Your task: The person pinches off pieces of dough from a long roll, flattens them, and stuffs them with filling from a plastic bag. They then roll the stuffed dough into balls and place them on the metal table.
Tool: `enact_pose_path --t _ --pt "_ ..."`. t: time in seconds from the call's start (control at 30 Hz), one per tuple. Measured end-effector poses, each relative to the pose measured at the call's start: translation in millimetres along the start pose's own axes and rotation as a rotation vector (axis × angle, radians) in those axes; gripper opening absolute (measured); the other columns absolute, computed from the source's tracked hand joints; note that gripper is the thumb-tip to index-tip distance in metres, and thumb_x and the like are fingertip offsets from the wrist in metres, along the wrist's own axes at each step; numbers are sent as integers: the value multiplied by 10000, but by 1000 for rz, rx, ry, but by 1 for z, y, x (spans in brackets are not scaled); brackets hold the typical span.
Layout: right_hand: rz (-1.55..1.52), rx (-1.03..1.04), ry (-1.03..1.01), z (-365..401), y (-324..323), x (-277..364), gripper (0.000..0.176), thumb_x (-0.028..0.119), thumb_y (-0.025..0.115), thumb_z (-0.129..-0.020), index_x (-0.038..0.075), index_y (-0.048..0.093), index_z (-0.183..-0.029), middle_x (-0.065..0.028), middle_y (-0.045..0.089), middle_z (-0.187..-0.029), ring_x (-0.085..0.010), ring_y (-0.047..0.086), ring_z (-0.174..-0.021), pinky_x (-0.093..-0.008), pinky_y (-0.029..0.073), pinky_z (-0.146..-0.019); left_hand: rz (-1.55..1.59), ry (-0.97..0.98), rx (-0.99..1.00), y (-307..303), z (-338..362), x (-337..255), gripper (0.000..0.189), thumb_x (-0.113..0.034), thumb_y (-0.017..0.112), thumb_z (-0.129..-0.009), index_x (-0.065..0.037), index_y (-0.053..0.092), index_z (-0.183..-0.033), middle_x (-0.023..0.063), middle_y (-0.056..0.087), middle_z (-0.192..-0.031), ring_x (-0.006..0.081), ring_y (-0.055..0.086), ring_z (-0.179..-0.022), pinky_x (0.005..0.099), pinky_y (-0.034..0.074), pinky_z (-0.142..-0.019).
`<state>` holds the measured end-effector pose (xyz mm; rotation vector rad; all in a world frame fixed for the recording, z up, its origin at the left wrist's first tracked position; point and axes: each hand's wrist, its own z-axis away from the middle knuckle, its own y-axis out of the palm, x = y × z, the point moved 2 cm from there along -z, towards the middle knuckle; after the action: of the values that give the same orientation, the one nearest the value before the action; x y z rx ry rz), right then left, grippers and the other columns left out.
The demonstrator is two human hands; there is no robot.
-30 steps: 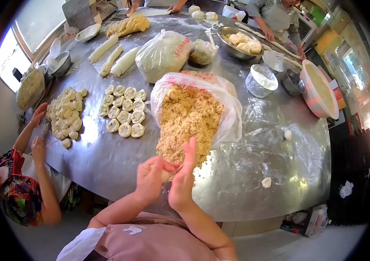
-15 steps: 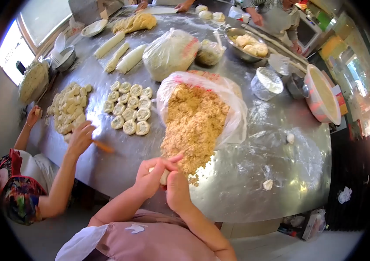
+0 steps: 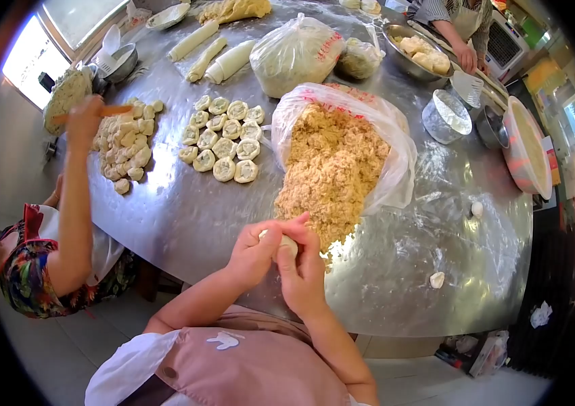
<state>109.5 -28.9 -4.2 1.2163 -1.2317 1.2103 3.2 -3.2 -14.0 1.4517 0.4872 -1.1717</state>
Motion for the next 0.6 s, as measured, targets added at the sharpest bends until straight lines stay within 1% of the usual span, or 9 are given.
enact_pose_path --t 0.03,0.07,0.13,0.2,0.3,0.33,0.43,0.5,0.6 --pt "-23 43 98 0 -6 -1 537 531 281 -1010 44 498 -1075 -16 558 -786 -52 478 -585 -191 374 -513 78 -30 14 2 0 -2 752 -572 532 -908 -37 408 -1420 109 608 -1209 192 557 -1159 281 546 -667" --pt "-268 66 215 2 -9 -8 553 554 272 -1002 62 519 -1047 -10 553 -746 -62 450 -532 -201 363 -476 318 6 -9 8 0 -6 815 -601 577 -864 -55 383 -1438 107 603 -1226 194 564 -1143 265 545 -566" --pt "-423 154 342 4 -13 -13 571 591 288 -985 67 509 -1040 -22 544 -719 -83 462 -516 -203 355 -457 119 70 -19 9 0 -8 856 -624 596 -837 -67 371 -1446 124 613 -1210 204 561 -1156 267 550 -567" --pt "-595 277 388 5 -8 -24 602 616 287 -975 66 506 -1088 -24 555 -749 -94 487 -529 -208 366 -460 -13 92 -8 7 -1 -9 807 -590 579 -860 -63 381 -1439 140 627 -1178 213 557 -1168 285 549 -622" --pt "-236 195 35 3 -1 -7 610 576 301 -990 24 537 -1101 -24 565 -747 -72 497 -602 -193 379 -535 -50 57 11 -1 -1 -2 623 -466 500 -957 -36 428 -1403 154 642 -1143 221 549 -1185 326 526 -777" --pt "-21 35 -3 6 5 1 500 466 350 -1017 18 493 -1186 -26 575 -768 -75 505 -641 -195 392 -581 -24 48 5 -2 -1 2 576 -433 474 -981 -28 444 -1390 152 639 -1157 222 546 -1190 332 510 -825" --pt "-45 59 115 4 -6 -3 407 382 369 -1026 27 469 -1199 -24 565 -764 -68 494 -605 -199 391 -543 165 43 -8 0 0 4 558 -431 447 -996 -19 463 -1371 139 621 -1209 241 508 -1243 325 483 -891" --pt "-248 121 282 8 -12 -5 500 485 321 -1014 39 504 -1150 -5 539 -706 -62 460 -532 -200 362 -471 325 96 -39 9 1 -3 588 -467 439 -990 -15 467 -1364 130 606 -1246 263 458 -1303 313 466 -920" --pt "-399 271 377 10 -10 -19 645 617 279 -975 45 557 -1081 -7 549 -703 -78 481 -519 -205 364 -454 58 166 -28 12 -3 -6 558 -469 421 -995 6 574 -1244 149 640 -1172 289 447 -1309 344 455 -946"
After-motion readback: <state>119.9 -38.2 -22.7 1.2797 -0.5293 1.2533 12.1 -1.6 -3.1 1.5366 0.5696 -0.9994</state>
